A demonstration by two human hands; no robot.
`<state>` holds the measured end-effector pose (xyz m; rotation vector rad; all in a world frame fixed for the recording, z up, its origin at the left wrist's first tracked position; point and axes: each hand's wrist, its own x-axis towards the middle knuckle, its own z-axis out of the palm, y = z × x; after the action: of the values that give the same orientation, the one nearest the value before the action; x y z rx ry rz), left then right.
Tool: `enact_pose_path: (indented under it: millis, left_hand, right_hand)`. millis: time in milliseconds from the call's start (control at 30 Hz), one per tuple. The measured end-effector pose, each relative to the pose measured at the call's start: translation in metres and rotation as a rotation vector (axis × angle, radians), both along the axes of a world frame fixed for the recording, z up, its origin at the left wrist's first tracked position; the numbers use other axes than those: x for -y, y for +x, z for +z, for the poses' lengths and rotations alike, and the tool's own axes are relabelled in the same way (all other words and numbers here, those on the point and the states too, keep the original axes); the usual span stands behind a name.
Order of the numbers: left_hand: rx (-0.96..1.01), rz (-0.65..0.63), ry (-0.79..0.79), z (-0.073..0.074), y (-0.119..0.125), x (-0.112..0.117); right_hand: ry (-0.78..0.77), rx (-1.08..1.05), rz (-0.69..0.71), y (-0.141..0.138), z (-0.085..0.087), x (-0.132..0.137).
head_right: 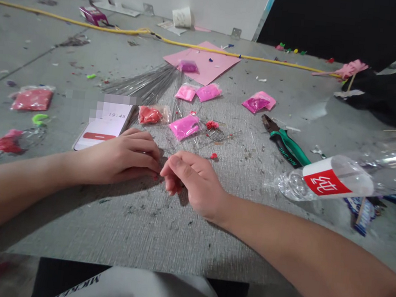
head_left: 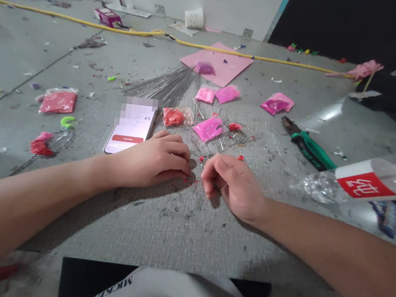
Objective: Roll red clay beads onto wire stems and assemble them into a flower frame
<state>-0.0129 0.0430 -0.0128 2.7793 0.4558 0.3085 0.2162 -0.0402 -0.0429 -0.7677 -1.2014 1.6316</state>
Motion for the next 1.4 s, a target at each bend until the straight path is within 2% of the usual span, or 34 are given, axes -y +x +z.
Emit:
enact_pose_path:
  millis: [167,367,467,700,1100,1400]
  left_hand:
    - [0.033,0.001,0.021,-0.001,-0.001,-0.002]
    - [0.145,0.038,0.054,0.001,-0.001,-0.004]
    - [0.161,0.032,0.053,0.003,0.0,-0.003]
    - [0.175,0.032,0.056,0.003,-0.002,-0.003]
    - [0.174,0.021,0.049,0.002,-0.001,-0.003]
    - [0.163,0.023,0.033,0.002,-0.002,-0.004]
  right_hand:
    - [0.053,0.115,0.011,0.001,0.003,0.003]
    - [0.607,0.505,0.038,0.004,0.013,0.002]
    - [0.706,0.609,0.031,0.005,0.015,0.001]
    - [0.776,0.738,-0.013,0.006,0.009,0.003]
    - [0.774,0.813,0.121,0.005,0.006,0.001]
    - [0.784,0.83,0.155,0.004,0.005,-0.001]
